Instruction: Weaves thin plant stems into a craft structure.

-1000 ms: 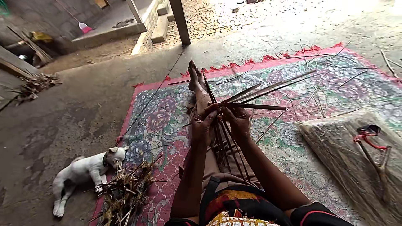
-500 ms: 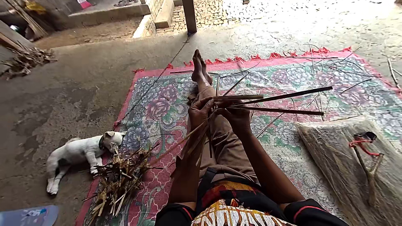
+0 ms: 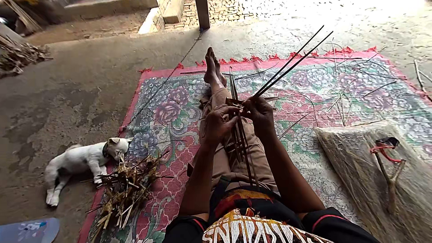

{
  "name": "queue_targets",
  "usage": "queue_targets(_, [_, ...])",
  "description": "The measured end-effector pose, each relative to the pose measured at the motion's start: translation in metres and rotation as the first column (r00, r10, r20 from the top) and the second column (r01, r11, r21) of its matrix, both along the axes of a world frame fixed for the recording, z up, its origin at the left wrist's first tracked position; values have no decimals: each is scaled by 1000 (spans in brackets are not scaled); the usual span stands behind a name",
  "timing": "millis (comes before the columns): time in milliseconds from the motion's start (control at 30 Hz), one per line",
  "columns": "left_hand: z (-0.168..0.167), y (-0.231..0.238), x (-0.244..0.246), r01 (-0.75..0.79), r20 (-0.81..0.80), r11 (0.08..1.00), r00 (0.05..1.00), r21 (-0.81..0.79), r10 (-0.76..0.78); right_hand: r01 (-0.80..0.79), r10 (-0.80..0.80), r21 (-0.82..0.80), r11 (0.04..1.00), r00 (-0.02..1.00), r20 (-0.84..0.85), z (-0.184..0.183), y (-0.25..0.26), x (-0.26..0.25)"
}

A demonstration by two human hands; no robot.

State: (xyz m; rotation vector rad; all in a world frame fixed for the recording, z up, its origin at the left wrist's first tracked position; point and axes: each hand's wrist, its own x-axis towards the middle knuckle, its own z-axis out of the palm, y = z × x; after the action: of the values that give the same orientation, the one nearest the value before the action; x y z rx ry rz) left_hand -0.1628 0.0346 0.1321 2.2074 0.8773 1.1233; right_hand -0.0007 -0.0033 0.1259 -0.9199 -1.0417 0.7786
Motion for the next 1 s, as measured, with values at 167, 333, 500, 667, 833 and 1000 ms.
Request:
queue_targets(167, [1, -6, 10, -93, -60, 991, 993, 93, 98, -10, -8, -97, 995, 982, -187, 5, -2, -4])
queue_targets(333, [-5, -2, 11, -106, -141, 974, 981, 202, 136, -92, -36, -273, 958, 901, -432, 9, 0, -3])
queue_targets(500, [-15, 8, -4, -26, -80, 989, 996, 144, 38, -265, 97, -408, 873, 916, -388, 11, -3, 13])
queue_targets(667, [-27, 10, -8, 113, 218, 939, 975, -324, -42, -314, 278, -450, 836, 949, -147, 7, -4, 27])
queue_targets(833, [-32, 12, -5, 212, 351, 827, 936, -521, -19, -307, 274, -443, 842, 952, -139, 2, -2, 25])
queue_targets(1000, [-30, 11, 4, 227, 409, 785, 912, -576, 37, -265, 214, -380, 886, 962, -171, -1, -4, 16])
